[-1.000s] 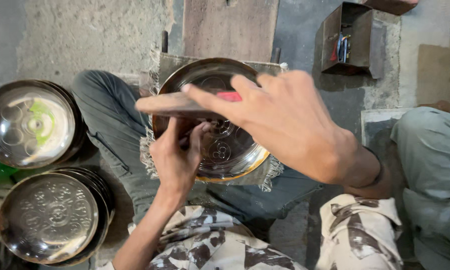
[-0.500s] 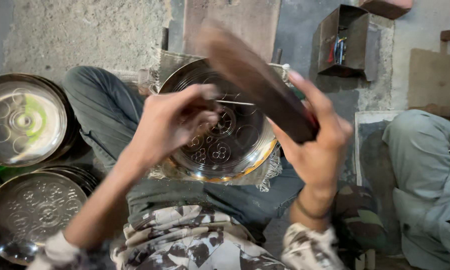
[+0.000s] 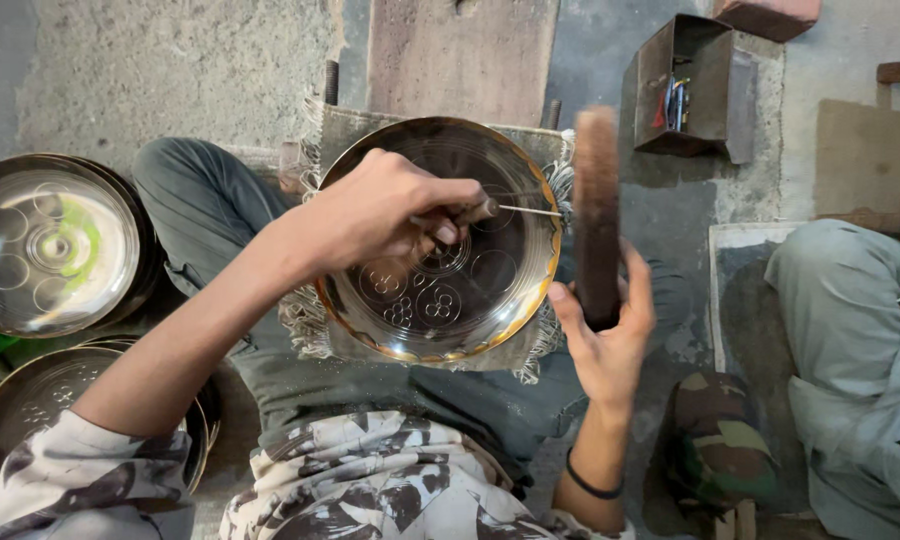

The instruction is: The person sits cross-legged on the floor and uses a hammer and a metal punch to engrave circular patterns into a brass plate. They repeatedly strike the punch to create indentations, occasionally adjusting the plate's position.

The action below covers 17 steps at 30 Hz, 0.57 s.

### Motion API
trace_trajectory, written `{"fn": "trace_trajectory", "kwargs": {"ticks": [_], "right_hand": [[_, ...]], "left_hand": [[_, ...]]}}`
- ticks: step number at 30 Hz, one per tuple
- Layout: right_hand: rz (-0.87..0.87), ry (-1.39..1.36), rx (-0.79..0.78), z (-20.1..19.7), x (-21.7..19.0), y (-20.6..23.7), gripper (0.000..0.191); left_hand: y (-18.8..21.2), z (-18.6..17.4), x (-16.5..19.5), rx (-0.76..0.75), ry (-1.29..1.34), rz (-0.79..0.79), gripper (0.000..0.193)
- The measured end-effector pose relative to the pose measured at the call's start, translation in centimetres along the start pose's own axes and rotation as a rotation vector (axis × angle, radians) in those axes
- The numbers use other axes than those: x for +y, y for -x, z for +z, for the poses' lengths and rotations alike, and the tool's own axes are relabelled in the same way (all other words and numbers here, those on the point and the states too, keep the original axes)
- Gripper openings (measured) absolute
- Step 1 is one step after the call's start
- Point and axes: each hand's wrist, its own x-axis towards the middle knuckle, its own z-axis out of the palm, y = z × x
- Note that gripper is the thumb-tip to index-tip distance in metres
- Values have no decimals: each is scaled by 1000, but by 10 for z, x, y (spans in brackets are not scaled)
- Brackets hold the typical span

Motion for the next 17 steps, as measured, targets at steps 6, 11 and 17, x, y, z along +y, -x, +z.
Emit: {"fn": "trace_trajectory", "kwargs": {"ticks": [6, 11, 17], "right_hand": [[-174, 493, 83, -17, -22, -21, 67], [-464, 609, 95, -11, -28, -27, 60], [-301, 582, 4, 4, -35, -24, 64]], "left_hand": [[-3, 0, 4, -5, -73, 51, 50], [-5, 0, 6, -79, -99, -59, 52], [-5, 0, 4, -31, -173, 71, 58]]}}
